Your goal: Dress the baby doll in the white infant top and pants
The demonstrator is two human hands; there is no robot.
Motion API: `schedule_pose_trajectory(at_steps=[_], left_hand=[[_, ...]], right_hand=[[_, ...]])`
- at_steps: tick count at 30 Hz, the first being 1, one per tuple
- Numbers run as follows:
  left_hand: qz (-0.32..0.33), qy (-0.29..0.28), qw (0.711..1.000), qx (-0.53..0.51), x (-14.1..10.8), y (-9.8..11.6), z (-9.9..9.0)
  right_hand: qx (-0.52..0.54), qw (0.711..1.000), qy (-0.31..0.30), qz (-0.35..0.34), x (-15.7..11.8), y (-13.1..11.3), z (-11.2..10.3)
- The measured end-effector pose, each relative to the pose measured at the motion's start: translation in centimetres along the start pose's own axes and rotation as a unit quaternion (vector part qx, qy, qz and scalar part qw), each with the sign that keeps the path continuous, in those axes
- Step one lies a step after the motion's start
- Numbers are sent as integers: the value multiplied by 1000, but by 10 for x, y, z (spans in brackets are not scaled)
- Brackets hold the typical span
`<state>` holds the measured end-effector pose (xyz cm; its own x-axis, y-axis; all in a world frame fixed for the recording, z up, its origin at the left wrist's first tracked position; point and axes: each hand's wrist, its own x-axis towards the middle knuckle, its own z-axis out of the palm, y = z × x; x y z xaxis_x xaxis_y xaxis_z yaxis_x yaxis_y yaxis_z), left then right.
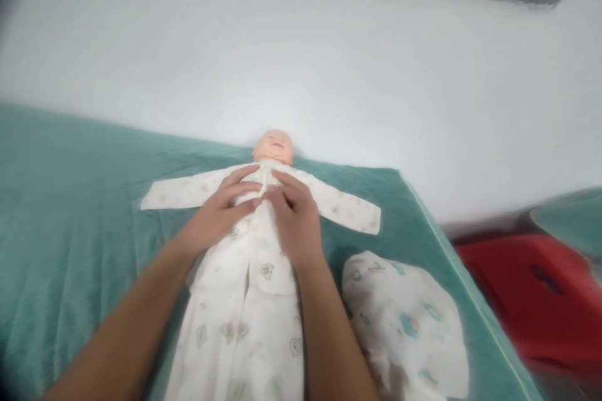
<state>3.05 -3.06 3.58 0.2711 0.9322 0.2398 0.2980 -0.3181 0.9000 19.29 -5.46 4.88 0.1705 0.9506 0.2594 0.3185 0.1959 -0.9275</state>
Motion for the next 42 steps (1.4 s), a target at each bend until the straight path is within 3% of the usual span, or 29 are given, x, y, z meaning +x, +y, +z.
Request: schedule_pose_trajectory(at_steps=[25, 30, 35, 42], left_hand=[[26, 46, 999, 4, 6, 3, 5], [71, 60, 995, 39, 3, 3, 7], [104, 33, 993, 34, 1, 4, 6], [76, 9, 997, 13, -2, 6, 0]], right_hand=[[11, 1000, -2, -8, -1, 1, -2], [16, 1000, -3, 2, 0, 1, -2], [27, 1000, 1, 1, 2, 4, -1], [23, 1000, -15, -12, 2, 3, -4]])
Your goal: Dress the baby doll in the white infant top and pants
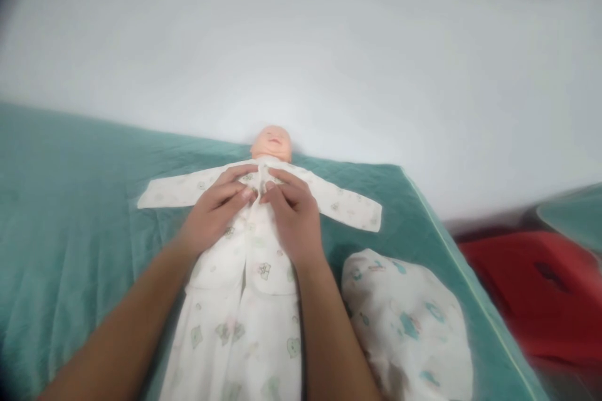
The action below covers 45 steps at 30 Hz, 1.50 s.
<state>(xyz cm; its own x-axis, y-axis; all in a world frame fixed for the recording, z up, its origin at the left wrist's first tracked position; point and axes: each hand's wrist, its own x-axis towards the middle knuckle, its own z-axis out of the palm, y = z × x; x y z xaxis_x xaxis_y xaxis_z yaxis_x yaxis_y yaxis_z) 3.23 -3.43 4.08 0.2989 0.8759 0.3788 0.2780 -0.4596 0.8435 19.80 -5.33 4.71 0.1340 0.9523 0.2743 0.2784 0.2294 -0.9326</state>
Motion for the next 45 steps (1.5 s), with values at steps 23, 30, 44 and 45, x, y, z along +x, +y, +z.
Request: schedule_pose_trajectory(at_steps=[23, 30, 44, 45], left_hand=[[37, -165, 985, 26, -13, -2, -22], [29, -144, 988, 40, -14, 0, -18], [53, -200, 978, 30, -12, -6, -31], [44, -199, 979, 27, -13, -5, -32]], right_hand=[[-39, 995, -62, -73, -35, 3, -6], [-39, 995, -53, -76, -32, 5, -5], [-103, 984, -69, -131, -34, 4, -4], [-112, 982, -70, -136, -34, 4, -3]])
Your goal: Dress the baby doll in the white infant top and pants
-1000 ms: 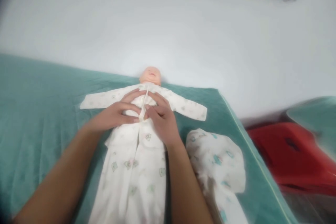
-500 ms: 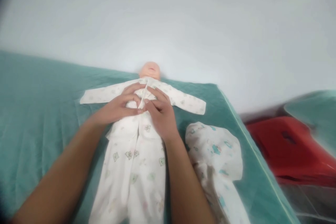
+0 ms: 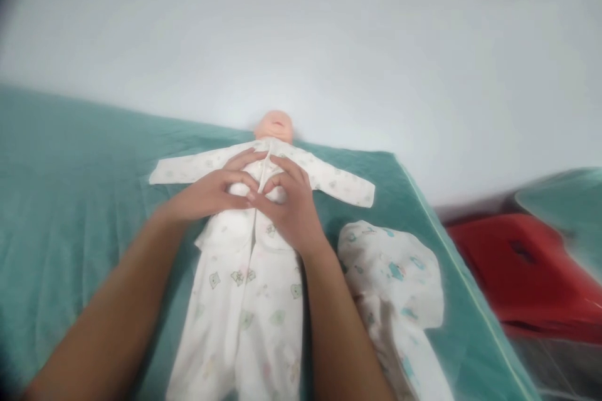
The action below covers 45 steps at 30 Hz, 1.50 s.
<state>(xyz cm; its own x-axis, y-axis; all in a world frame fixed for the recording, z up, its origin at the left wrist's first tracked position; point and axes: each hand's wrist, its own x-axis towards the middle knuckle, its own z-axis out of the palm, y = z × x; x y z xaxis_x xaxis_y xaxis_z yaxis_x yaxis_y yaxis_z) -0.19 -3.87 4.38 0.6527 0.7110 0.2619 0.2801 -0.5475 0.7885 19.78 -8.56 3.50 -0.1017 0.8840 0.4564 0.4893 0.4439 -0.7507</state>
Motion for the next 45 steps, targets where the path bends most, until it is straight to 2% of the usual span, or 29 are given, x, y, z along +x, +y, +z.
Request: schedule_pose_trajectory(at_steps=[5, 8, 10, 12, 14, 16, 18, 20, 23, 25, 27, 30, 33, 35, 37, 38, 42, 45], left_hand=[[-29, 18, 998, -47, -4, 6, -1], [-34, 64, 989, -129, -3, 2, 1], [-42, 140, 962, -233, -2, -4, 2], [-66, 245, 907, -337, -1, -13, 2], [-105, 343, 849, -389, 0, -20, 2], [-147, 421, 813, -375, 3, -23, 3], [-187, 458, 815, -302, 6, -22, 6], [-224, 443, 848, -184, 9, -18, 10], [-276, 366, 889, -8, 10, -14, 13], [-300, 330, 893, 63, 8, -16, 10], [-308, 318, 890, 103, 6, -20, 6], [-296, 332, 882, 155, 5, -27, 6], [-278, 355, 867, 213, 6, -31, 13], [-260, 367, 859, 247, 3, -34, 18], [-243, 367, 857, 269, -6, -40, 16], [-238, 362, 857, 280, -13, -44, 13], [-238, 328, 854, 327, -44, -61, -10], [-264, 331, 837, 347, -58, -66, -19]], right_hand=[[-14, 1000, 3, -13, 0, 0, 1], [-23, 999, 13, -26, 1, 0, 2], [-38, 999, 19, -26, 1, -2, 3], [-63, 998, 25, -17, 2, -5, 6], [-88, 995, 35, -5, 3, -9, 9], [-104, 993, 51, 6, 4, -12, 12], [-111, 992, 66, 14, 4, -15, 14], [-119, 990, 70, 14, 5, -16, 14], [-132, 989, 69, 13, 7, -17, 16], [-145, 986, 82, 21, 10, -18, 19], [-173, 980, 96, 36, 15, -19, 23], [-230, 967, 93, 53, 25, -18, 28], [-249, 966, 68, 34, 37, -12, 24], [-235, 971, 35, 36, 44, -4, 11], [-223, 971, 7, 84, 50, 6, -10], [-228, 966, 12, 118, 52, 12, -24], [-355, 911, 17, 210, 50, 46, -84], [-403, 877, 6, 262, 40, 73, -112]])
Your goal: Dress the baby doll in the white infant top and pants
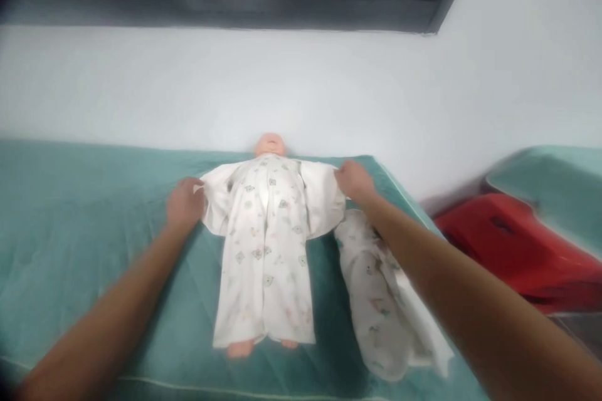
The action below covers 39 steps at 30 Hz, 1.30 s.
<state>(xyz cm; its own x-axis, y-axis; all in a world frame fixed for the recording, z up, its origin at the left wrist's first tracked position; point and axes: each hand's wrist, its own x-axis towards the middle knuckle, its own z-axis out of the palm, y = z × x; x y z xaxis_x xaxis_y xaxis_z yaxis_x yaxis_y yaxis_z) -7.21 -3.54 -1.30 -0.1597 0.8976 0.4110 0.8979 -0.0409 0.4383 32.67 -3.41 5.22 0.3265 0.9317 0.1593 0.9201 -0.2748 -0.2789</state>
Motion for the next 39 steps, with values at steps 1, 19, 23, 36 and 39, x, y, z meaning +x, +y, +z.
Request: schedule_pose_trajectory(at_steps=[1, 19, 23, 36, 39], left_hand=[[-1, 12, 1000, 12, -1, -1, -1], [213, -79, 970, 82, 31, 56, 28], [200, -72, 972, 98, 42, 47, 29], [56, -69, 996, 27, 44, 7, 24], [62, -69, 995, 28, 43, 7, 23]], right_hand=[[-8, 1000, 9, 1, 0, 7, 3], [-151, 940, 6, -306, -11, -53, 51], [-183, 931, 17, -315, -5, -54, 47], [-144, 961, -70, -224, 9, -37, 37], [-115, 962, -98, -228, 15, -29, 40]])
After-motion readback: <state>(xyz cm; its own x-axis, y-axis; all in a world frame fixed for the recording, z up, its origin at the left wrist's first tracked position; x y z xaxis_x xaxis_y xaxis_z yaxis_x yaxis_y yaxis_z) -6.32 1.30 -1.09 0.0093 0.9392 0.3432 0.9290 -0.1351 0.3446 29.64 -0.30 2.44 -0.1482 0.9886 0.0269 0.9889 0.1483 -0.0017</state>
